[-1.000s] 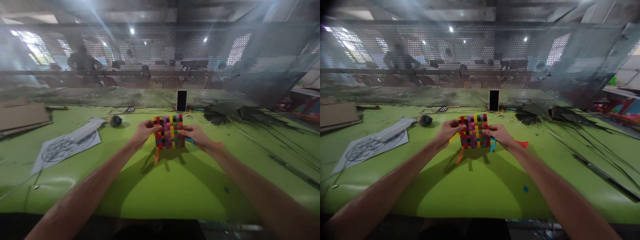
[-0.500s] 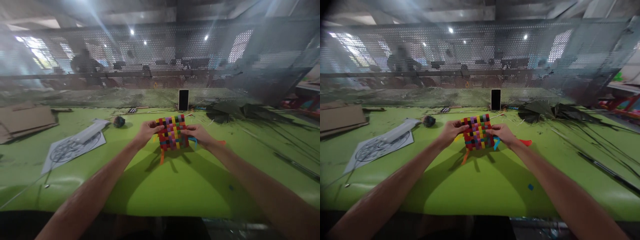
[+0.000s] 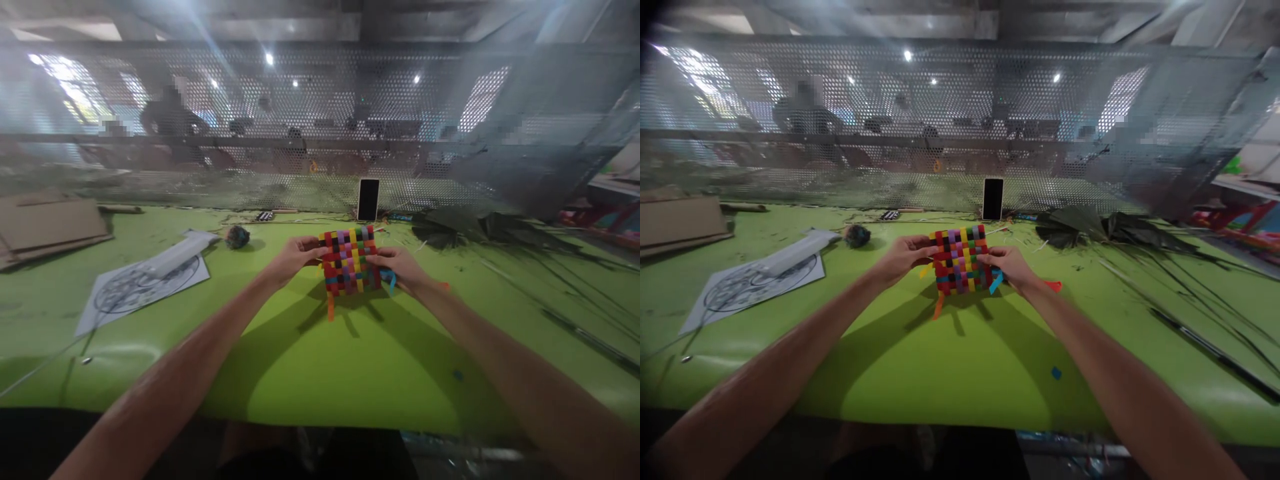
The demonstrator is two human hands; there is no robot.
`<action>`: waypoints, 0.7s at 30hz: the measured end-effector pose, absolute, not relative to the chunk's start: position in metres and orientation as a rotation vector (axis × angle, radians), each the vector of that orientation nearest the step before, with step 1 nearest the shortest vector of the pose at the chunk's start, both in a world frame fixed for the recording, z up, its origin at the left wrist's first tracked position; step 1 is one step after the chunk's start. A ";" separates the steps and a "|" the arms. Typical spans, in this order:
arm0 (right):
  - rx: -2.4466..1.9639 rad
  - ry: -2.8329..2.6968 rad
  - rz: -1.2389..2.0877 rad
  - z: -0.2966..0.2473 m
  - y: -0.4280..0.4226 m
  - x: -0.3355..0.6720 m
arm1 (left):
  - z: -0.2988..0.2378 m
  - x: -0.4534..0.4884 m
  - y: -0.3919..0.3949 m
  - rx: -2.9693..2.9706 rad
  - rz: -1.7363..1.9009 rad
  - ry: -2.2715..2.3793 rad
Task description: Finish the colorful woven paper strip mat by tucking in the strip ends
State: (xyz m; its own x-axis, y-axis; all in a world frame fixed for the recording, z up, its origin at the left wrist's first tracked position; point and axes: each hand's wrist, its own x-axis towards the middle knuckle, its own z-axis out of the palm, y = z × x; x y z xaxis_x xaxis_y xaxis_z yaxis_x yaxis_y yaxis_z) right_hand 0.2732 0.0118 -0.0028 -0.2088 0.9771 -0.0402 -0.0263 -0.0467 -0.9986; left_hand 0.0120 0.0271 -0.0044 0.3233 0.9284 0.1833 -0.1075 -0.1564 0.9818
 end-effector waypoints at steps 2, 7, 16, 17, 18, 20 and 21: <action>-1.128 -1.339 1.379 -0.004 0.010 0.271 | -0.005 0.014 0.025 1.439 1.132 0.868; -1.119 -1.382 1.377 -0.005 0.006 0.267 | -0.006 0.018 0.021 1.407 1.206 0.928; -1.086 -1.203 1.485 -0.006 0.018 0.278 | 0.005 0.004 0.025 1.264 1.080 0.696; -1.078 -1.199 1.485 -0.005 0.019 0.278 | 0.006 0.003 0.025 1.257 1.095 0.685; -1.071 -1.191 1.480 -0.005 0.018 0.278 | 0.005 0.003 0.024 1.256 1.103 0.679; -1.069 -1.163 1.453 -0.002 0.016 0.277 | 0.003 0.003 0.024 1.274 1.077 0.653; -1.065 -1.153 1.438 -0.001 0.015 0.276 | 0.001 0.003 0.024 1.285 1.048 0.633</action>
State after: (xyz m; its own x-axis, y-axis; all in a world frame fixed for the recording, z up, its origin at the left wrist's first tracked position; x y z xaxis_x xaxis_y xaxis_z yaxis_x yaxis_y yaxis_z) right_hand 0.2757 0.0153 -0.0011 -0.1465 0.9875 -0.0576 -0.1588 -0.0810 -0.9840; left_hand 0.0035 0.0235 0.0009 0.4277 0.8887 0.1652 -0.2677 -0.0500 0.9622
